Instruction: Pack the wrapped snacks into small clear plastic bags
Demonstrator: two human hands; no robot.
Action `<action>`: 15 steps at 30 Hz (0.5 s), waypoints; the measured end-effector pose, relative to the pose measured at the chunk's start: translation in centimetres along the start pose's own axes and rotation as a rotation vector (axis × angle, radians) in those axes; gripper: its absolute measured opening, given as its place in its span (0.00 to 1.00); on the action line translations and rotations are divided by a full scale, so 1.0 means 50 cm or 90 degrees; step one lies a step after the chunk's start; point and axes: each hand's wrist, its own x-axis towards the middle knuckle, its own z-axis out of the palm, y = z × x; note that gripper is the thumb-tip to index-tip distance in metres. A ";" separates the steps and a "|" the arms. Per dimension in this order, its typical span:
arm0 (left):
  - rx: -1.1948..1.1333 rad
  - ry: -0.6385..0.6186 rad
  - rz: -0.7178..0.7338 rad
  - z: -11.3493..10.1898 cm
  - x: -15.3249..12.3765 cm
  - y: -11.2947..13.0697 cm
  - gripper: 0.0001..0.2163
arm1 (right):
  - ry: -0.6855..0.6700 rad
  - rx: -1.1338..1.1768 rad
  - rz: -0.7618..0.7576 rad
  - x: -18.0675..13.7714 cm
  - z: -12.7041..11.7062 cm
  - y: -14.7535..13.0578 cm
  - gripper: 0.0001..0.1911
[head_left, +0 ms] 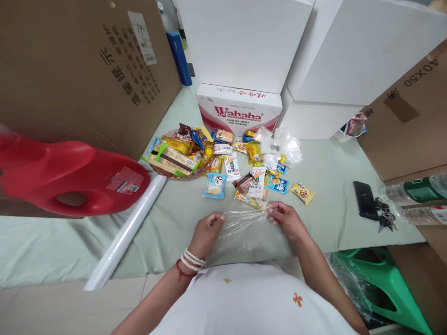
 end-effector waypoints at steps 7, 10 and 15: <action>0.341 0.284 0.189 -0.023 -0.026 -0.017 0.17 | 0.013 -0.039 -0.027 -0.001 -0.019 0.014 0.25; 0.525 0.299 0.466 -0.011 -0.034 -0.009 0.13 | -0.003 -0.046 -0.035 -0.004 -0.012 0.017 0.25; 0.686 -0.063 0.603 0.019 0.004 0.001 0.22 | -0.001 -0.056 -0.055 -0.010 -0.019 0.012 0.25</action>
